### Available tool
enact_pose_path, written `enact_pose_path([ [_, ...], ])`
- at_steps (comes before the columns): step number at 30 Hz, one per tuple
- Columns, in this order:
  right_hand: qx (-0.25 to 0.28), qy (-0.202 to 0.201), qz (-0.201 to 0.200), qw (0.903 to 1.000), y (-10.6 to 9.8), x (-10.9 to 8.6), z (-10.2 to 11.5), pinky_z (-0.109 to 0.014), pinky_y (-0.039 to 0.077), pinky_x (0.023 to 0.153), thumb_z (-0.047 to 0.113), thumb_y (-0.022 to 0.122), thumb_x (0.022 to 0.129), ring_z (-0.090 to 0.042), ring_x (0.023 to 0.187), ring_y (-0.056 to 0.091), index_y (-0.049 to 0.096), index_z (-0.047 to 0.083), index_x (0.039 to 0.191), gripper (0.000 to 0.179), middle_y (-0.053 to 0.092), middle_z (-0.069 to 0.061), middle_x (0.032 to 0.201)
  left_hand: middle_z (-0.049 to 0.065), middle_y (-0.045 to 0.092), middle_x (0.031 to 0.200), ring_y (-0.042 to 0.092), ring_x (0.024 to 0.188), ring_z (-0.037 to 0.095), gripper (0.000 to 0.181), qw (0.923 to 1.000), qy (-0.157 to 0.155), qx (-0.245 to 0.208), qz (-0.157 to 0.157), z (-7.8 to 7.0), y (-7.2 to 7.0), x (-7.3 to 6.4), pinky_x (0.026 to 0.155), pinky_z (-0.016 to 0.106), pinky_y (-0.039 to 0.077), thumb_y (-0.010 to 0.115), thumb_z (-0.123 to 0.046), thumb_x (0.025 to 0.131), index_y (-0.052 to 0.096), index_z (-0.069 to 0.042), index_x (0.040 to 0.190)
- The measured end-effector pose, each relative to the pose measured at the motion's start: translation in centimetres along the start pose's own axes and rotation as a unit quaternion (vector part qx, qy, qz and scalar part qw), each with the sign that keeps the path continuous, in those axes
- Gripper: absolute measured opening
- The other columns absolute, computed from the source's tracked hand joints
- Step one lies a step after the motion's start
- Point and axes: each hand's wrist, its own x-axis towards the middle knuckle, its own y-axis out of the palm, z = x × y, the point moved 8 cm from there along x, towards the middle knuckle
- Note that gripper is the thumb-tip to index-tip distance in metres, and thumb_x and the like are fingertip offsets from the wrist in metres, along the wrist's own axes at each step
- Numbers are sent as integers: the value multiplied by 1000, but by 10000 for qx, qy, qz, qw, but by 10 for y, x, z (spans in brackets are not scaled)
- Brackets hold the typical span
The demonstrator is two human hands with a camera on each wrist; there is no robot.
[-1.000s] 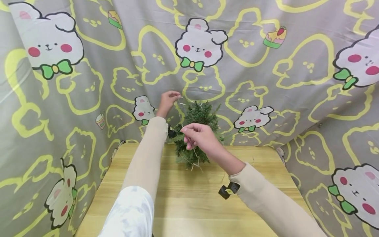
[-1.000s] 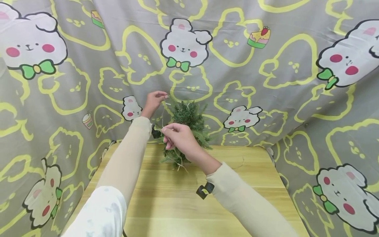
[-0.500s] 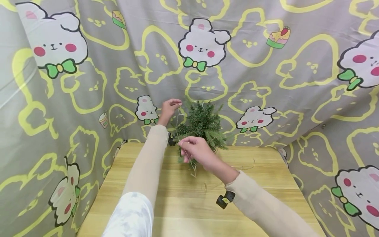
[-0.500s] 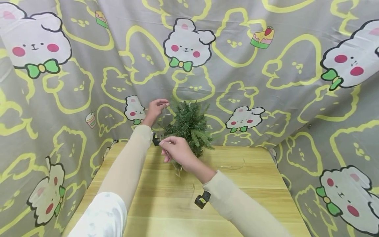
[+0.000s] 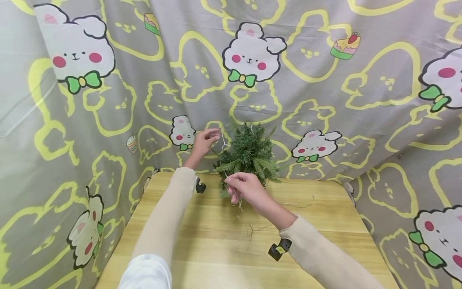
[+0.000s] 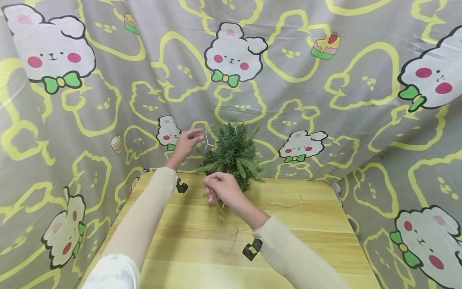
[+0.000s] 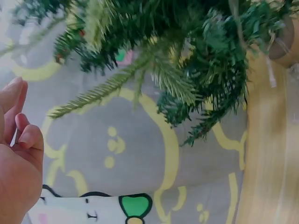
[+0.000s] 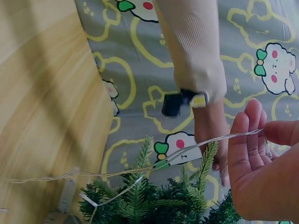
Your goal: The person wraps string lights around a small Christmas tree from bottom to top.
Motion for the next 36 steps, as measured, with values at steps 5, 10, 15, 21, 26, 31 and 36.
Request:
enact_pose_path([
  [5, 65, 16, -42, 10000, -2, -2, -4, -35, 58, 59, 21, 65, 98, -15, 53, 61, 69, 2, 109, 23, 64, -8, 75, 8, 74, 111, 59, 83, 13, 30, 9991, 278, 305, 94, -18, -12, -33, 66, 24, 48, 72, -23, 94, 72, -11, 122],
  [10, 40, -42, -18, 10000, -3, -5, -3, -39, 58, 62, 22, 65, 99, -15, 54, 61, 69, 1, 111, 25, 64, -9, 77, 1, 70, 101, 53, 79, 16, 26, 9943, 638, 723, 445, -43, -14, -76, 63, 25, 46, 73, -26, 94, 74, -17, 118],
  [15, 100, -60, 11, 9999, -3, -9, 1, -36, 57, 60, 22, 64, 99, -16, 55, 61, 68, 1, 112, 25, 64, -6, 76, 0, 71, 108, 51, 80, 17, 25, 9808, 1410, 1072, 820, -73, -1, -114, 68, 28, 45, 74, -19, 93, 75, -13, 117],
  [21, 106, -52, 86, 9999, -1, -12, 6, -36, 57, 61, 23, 62, 101, -15, 56, 61, 67, 2, 114, 26, 64, -5, 76, 2, 71, 118, 53, 83, 14, 22, 9811, 1463, 722, 1042, -81, 12, -140, 71, 26, 46, 73, -19, 93, 77, -14, 113],
  [26, 171, -22, 77, 9998, -3, -12, 9, -32, 56, 59, 24, 63, 101, -15, 55, 61, 67, 1, 112, 26, 64, -5, 76, 1, 73, 109, 53, 84, 18, 15, 9775, 1751, 733, 914, -78, 15, -148, 70, 25, 46, 75, -17, 90, 78, -15, 105],
  [31, 101, -54, 209, 9997, -5, -16, 7, -29, 56, 59, 27, 64, 100, -14, 56, 61, 66, 1, 117, 31, 64, -4, 76, -3, 72, 98, 53, 82, 14, 8, 9726, 1950, 1037, 723, -74, 12, -149, 69, 24, 46, 75, -15, 90, 79, -17, 97],
  [36, -224, -102, 271, 9993, -15, -30, 4, -27, 54, 58, 27, 63, 101, -13, 56, 59, 67, -1, 119, 34, 62, -3, 73, -5, 73, 97, 51, 80, 10, 6, 9760, 1716, 1279, 392, -66, -1, -144, 70, 25, 45, 74, -17, 91, 78, -18, 96],
])
